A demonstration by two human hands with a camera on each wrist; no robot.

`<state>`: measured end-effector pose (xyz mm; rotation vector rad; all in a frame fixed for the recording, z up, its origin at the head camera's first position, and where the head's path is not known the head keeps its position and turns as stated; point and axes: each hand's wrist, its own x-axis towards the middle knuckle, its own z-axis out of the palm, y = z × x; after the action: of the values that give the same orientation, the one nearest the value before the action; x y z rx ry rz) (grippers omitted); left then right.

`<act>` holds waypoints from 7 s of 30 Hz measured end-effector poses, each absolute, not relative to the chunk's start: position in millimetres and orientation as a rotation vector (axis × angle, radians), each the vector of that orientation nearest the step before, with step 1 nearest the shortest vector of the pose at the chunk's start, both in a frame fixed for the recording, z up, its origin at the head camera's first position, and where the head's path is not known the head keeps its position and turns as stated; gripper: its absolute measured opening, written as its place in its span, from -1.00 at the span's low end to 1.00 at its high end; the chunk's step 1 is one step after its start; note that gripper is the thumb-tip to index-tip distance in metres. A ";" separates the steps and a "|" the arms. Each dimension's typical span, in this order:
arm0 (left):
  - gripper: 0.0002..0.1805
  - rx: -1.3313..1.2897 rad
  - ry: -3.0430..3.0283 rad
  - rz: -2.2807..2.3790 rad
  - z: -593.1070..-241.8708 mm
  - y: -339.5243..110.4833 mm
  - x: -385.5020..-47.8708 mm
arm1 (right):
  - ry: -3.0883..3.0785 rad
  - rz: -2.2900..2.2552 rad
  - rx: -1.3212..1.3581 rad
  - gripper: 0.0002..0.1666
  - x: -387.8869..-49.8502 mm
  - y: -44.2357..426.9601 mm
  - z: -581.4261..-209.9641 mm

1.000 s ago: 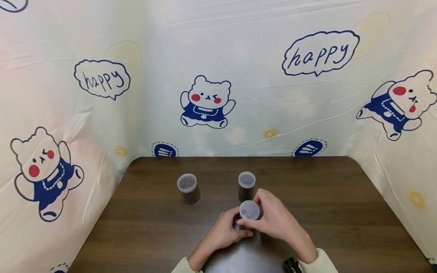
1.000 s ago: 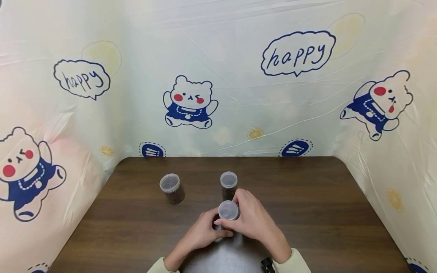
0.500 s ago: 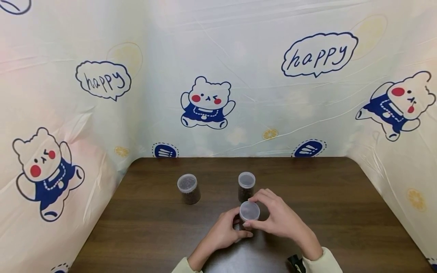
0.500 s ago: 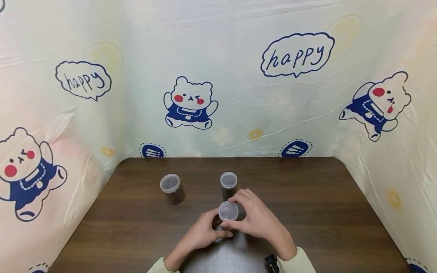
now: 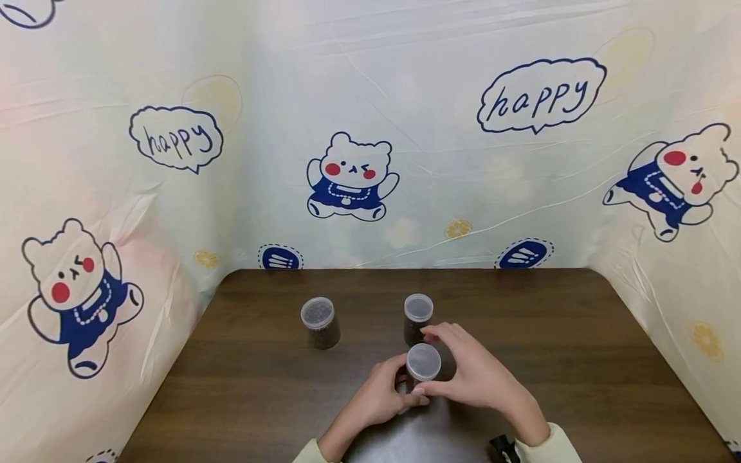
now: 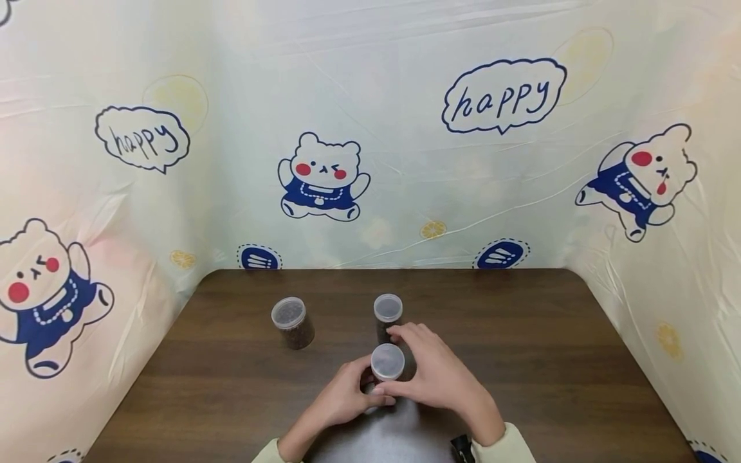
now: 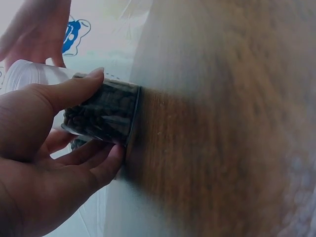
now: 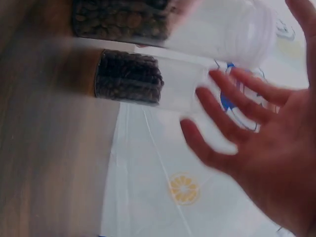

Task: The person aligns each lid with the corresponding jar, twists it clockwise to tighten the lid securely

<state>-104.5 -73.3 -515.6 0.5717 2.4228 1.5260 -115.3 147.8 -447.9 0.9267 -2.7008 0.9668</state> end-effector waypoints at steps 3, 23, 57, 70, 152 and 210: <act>-0.35 0.564 2.422 1.520 -516.5 -73.4 -104.2 | -2.632 1.149 1.097 -0.11 -118.1 155.3 -450.1; -0.37 0.578 2.458 1.469 -515.9 -74.7 -105.1 | -2.607 0.851 0.847 -0.31 -114.1 131.0 -457.3; -0.37 0.571 2.498 1.436 -514.4 -73.9 -103.8 | -2.647 0.675 0.740 -0.19 -108.1 127.7 -452.9; -0.33 0.567 2.454 1.484 -514.2 -72.5 -103.3 | -2.625 1.149 1.159 -0.31 -114.5 153.2 -444.1; -0.40 0.570 2.484 1.450 -514.5 -73.2 -103.4 | -2.729 1.156 0.906 -0.34 -112.0 138.0 -456.8; -0.38 0.594 2.554 1.401 -512.2 -72.5 -103.5 | -2.704 0.917 0.739 -0.39 -103.9 128.8 -452.4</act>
<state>-103.5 -72.5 -512.2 0.5944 2.5536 1.4011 -103.9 128.8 -452.4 0.7390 -2.7044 0.9175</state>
